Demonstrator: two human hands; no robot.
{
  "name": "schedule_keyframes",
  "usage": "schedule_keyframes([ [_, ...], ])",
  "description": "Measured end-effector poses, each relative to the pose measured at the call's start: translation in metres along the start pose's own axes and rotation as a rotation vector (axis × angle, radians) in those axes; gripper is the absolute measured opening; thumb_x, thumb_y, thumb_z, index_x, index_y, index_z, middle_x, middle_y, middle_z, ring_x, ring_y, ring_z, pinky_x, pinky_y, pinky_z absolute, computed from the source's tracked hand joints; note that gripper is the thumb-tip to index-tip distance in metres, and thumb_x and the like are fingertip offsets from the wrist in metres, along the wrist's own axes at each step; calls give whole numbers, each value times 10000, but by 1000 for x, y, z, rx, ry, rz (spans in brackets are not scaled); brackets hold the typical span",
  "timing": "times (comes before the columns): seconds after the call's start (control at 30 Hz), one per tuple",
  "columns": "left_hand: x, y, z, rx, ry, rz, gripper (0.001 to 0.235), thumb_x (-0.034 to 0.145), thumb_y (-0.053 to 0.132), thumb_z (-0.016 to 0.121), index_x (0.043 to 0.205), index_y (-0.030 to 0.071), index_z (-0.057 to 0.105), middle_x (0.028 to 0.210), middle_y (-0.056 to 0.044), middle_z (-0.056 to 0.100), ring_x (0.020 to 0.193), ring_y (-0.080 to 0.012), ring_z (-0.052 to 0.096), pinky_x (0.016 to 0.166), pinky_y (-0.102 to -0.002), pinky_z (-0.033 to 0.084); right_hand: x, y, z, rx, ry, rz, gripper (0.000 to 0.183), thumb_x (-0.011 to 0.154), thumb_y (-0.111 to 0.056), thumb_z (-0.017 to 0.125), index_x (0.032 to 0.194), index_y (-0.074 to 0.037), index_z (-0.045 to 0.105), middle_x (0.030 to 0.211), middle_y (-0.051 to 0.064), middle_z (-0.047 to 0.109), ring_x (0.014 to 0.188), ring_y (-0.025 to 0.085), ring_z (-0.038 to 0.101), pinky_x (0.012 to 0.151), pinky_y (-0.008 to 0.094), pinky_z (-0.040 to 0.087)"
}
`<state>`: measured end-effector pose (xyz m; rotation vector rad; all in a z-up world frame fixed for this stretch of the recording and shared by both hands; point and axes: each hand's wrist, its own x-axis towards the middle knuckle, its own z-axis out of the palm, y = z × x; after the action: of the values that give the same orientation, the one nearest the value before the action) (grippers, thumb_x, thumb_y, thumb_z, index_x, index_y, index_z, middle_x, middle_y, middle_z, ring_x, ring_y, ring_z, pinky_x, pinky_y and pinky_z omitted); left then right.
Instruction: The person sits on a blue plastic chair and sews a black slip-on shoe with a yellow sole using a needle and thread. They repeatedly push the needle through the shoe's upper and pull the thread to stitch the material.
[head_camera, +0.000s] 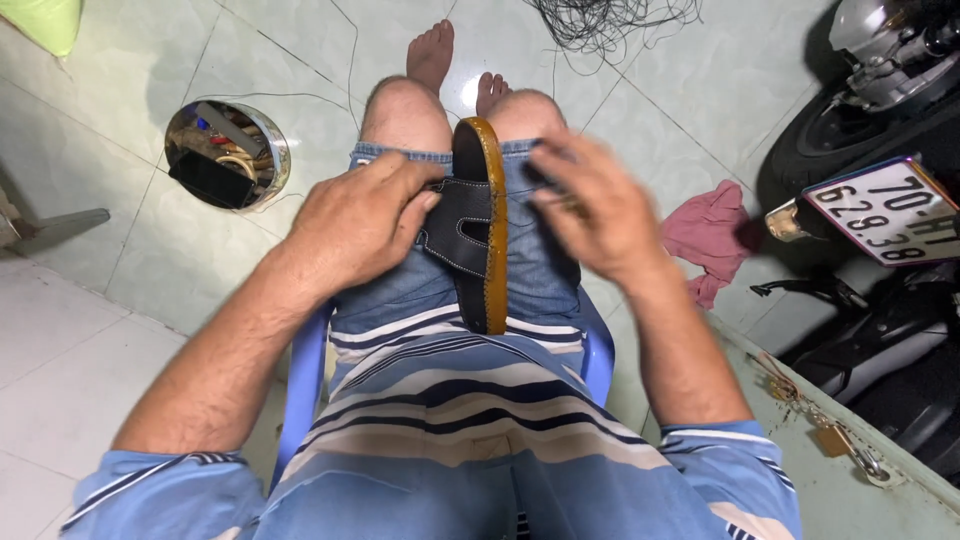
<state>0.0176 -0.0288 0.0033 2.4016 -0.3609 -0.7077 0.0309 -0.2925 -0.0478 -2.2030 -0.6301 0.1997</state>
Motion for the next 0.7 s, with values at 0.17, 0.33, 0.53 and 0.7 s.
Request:
schedule_keyframes([
  [0.17, 0, -5, -10, 150, -242, -62, 275, 919, 298, 416, 1115, 210, 589, 903, -34, 557, 790, -270, 573, 637, -460, 490, 7, -9, 16, 51, -11, -3, 107, 897, -154, 599, 897, -48, 581, 832, 51, 638, 701, 171, 588, 624, 302, 487],
  [0.33, 6, -16, -12, -545, -126, 255, 219, 909, 214, 462, 935, 135, 665, 1272, -89, 468, 1197, -205, 444, 1020, -356, 295, 12, -10, 20, 227, -54, 140, 94, 879, -175, 605, 869, -86, 578, 699, -18, 584, 578, 101, 490, 560, 253, 403],
  [0.53, 8, -37, -29, -1630, -31, 657, 173, 1016, 207, 479, 1055, 124, 625, 1372, -137, 476, 1253, -332, 479, 1132, -529, 388, 15, -8, 20, 241, -111, 205, 98, 862, -203, 622, 858, -110, 592, 709, -41, 596, 621, 89, 514, 595, 246, 411],
  [0.7, 9, 3, -52, -1075, -13, 51, 281, 920, 226, 442, 1038, 14, 584, 1096, -140, 636, 561, -147, 623, 385, -152, 485, 13, -9, 20, 273, -123, 266, 82, 853, -203, 633, 853, -125, 605, 717, -58, 591, 640, 66, 500, 605, 228, 402],
])
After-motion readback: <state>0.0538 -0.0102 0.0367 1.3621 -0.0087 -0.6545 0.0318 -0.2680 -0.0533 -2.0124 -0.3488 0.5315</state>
